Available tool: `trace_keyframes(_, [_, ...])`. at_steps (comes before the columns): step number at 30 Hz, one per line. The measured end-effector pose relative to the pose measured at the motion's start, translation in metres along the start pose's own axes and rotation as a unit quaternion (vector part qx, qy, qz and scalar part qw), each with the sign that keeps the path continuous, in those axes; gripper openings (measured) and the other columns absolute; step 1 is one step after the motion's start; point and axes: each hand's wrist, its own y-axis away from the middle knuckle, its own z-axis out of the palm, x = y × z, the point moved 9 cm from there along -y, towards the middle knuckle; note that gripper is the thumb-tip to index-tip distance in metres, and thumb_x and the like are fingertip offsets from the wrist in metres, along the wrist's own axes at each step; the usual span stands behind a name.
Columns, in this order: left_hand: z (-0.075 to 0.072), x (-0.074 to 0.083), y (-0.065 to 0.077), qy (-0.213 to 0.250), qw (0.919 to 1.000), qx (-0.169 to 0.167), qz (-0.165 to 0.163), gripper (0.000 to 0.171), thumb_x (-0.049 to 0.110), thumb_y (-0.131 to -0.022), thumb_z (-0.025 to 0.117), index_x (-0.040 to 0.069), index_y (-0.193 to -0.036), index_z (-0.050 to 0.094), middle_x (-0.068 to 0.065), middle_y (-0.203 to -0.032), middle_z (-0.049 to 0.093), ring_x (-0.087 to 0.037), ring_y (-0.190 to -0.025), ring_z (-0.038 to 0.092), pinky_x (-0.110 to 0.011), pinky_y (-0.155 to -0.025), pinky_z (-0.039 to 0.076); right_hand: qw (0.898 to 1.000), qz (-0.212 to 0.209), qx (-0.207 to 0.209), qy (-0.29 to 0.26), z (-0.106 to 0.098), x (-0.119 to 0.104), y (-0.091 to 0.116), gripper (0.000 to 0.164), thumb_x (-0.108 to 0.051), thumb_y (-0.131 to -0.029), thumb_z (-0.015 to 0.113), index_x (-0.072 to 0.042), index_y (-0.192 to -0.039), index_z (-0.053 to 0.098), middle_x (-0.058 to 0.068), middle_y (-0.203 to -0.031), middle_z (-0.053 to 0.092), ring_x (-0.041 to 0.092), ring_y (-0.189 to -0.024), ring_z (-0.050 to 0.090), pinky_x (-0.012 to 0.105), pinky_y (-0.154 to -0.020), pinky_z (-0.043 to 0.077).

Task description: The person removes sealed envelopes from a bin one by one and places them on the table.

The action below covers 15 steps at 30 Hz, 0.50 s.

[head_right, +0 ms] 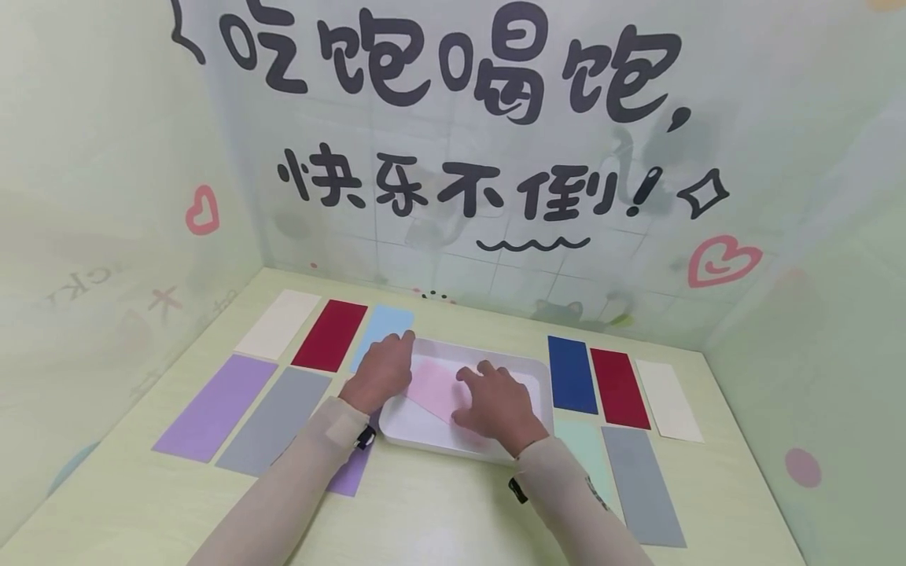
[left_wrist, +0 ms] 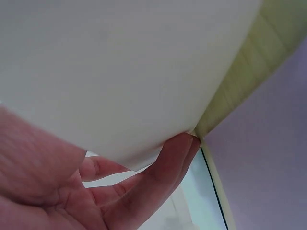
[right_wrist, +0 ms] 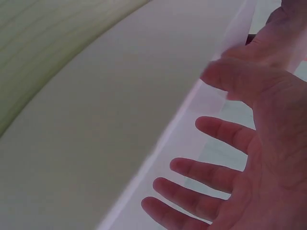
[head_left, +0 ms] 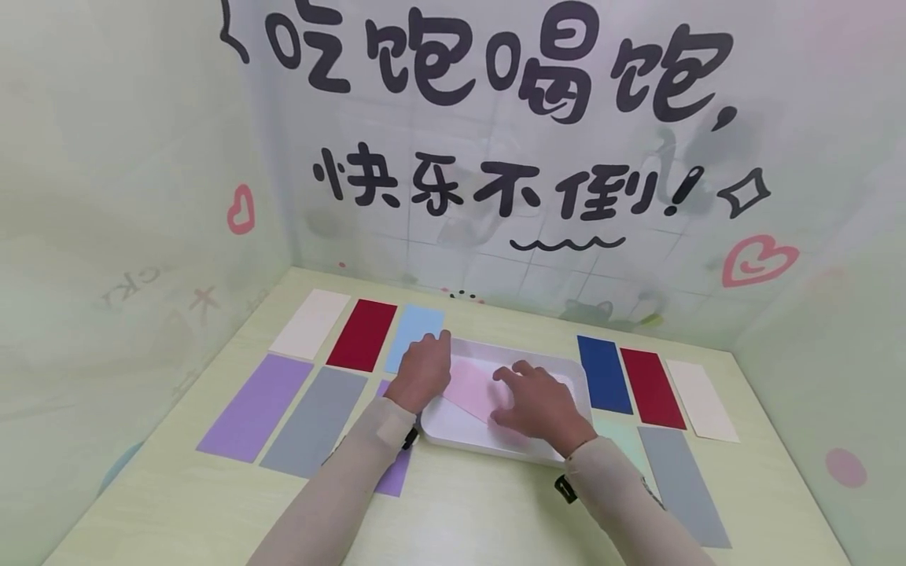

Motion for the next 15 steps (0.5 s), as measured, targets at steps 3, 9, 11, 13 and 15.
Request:
trace_keyframes(3, [0.001, 0.0, 0.0, -0.001, 1.0, -0.003, -0.004, 0.047, 0.012, -0.092, 0.071, 0.001, -0.132, 0.05, -0.017, -0.104, 0.06, -0.026, -0.08, 0.061, -0.038, -0.074, 0.056, 1.0, -0.017, -0.012, -0.005, 0.008, -0.004, -0.001, 0.06, -0.05, -0.08, 0.077, -0.03, -0.134, 0.059, 0.008, -0.137, 0.053, 0.032, -0.116, 0.055, 0.053, -0.081, 0.051])
trace_keyframes(9, [0.001, 0.001, 0.0, -0.007, 1.0, -0.005, -0.002, 0.05, 0.013, -0.092, 0.072, 0.001, -0.134, 0.049, -0.017, -0.106, 0.06, -0.026, -0.082, 0.062, -0.038, -0.075, 0.056, 0.999, -0.034, -0.019, -0.015, 0.017, -0.007, -0.003, 0.057, -0.047, -0.079, 0.079, -0.03, -0.13, 0.061, 0.004, -0.126, 0.058, 0.027, -0.108, 0.057, 0.049, -0.08, 0.052])
trace_keyframes(11, [0.0, 0.001, 0.0, -0.009, 1.0, -0.003, 0.0, 0.049, 0.013, -0.092, 0.072, 0.0, -0.134, 0.049, -0.017, -0.105, 0.06, -0.026, -0.082, 0.062, -0.038, -0.075, 0.056, 0.999, -0.04, -0.015, -0.017, 0.017, -0.008, -0.003, 0.054, -0.046, -0.08, 0.079, -0.03, -0.128, 0.063, 0.003, -0.122, 0.059, 0.026, -0.106, 0.057, 0.047, -0.081, 0.052])
trace_keyframes(13, [-0.001, 0.001, 0.001, -0.01, 1.0, -0.002, 0.001, 0.049, 0.013, -0.092, 0.072, 0.0, -0.133, 0.05, -0.017, -0.105, 0.06, -0.026, -0.082, 0.062, -0.038, -0.075, 0.056, 0.999, -0.044, -0.012, -0.018, 0.016, -0.008, -0.002, 0.052, -0.046, -0.08, 0.079, -0.03, -0.127, 0.064, 0.003, -0.121, 0.059, 0.025, -0.105, 0.057, 0.046, -0.082, 0.051])
trace_keyframes(15, [-0.002, 0.002, 0.001, -0.009, 1.0, 0.0, 0.002, 0.048, 0.013, -0.092, 0.072, 0.0, -0.132, 0.05, -0.017, -0.104, 0.06, -0.026, -0.082, 0.062, -0.038, -0.075, 0.056, 0.999, -0.047, -0.01, -0.017, 0.016, -0.009, -0.002, 0.05, -0.045, -0.081, 0.079, -0.029, -0.126, 0.065, 0.003, -0.121, 0.06, 0.024, -0.105, 0.058, 0.045, -0.084, 0.051])
